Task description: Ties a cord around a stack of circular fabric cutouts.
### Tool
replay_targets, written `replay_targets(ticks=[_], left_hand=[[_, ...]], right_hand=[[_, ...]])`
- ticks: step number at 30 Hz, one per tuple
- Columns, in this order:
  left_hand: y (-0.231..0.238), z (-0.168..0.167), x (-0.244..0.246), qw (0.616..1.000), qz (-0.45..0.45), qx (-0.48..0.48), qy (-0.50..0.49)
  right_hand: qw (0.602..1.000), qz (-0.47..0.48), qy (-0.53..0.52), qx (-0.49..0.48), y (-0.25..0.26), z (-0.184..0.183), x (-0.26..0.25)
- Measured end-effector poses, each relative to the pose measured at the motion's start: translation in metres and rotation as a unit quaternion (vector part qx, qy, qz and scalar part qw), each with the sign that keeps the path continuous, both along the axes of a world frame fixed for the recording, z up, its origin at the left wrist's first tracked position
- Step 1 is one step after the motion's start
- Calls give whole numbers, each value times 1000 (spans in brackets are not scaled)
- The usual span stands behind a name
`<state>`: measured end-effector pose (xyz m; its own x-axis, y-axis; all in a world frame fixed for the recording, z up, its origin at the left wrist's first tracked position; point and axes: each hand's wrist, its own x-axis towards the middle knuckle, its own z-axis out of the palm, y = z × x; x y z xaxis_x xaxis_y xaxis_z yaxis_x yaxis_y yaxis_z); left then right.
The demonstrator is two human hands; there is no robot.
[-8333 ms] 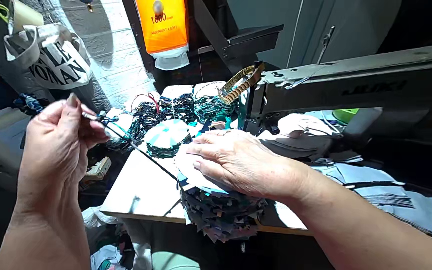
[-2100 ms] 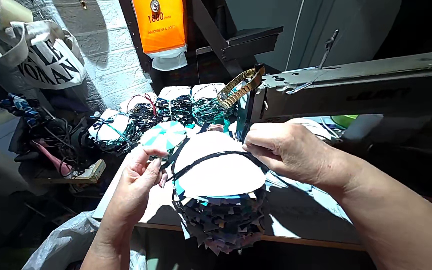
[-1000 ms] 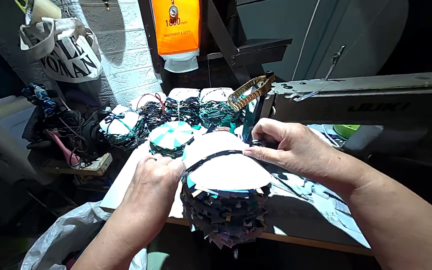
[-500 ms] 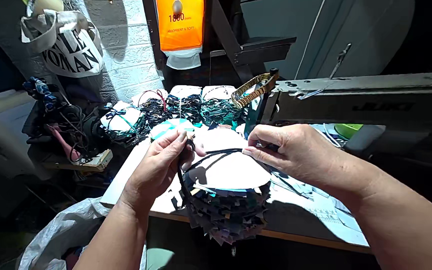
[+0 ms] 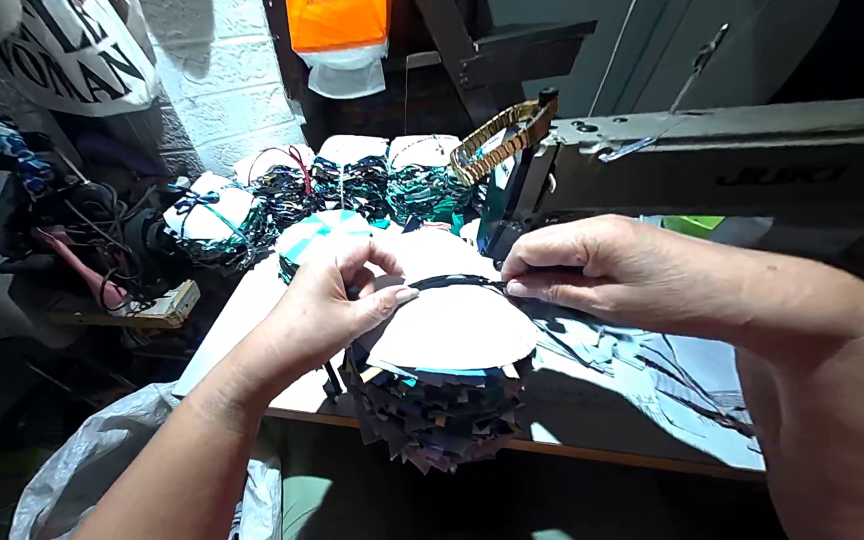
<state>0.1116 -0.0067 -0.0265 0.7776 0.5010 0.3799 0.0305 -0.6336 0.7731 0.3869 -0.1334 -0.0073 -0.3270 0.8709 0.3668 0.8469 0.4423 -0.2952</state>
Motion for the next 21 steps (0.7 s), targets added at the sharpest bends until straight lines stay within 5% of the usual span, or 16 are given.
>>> replay_targets(ticks=[7,10,13,16,19,21], left_hand=[[-14,22,-9,977,104,106,155],[-15,24,-12,956,116,189,192],[-34,33,-2,958,138,138,211],[-5,20,-8,961,79,197,180],[1,14,-7,943,92,278,157],[-2,11,-7,927,112,328,141]], right_hand=[[998,-21,-50,12,0,5,2],[999,-14,14,28,1,0,9],[985,48,162,38,3,-7,11],[922,132,364,31,20,-20,2],[781,234,578,-47,33,-23,-19],[719,283,628,-92,40,-21,-32]])
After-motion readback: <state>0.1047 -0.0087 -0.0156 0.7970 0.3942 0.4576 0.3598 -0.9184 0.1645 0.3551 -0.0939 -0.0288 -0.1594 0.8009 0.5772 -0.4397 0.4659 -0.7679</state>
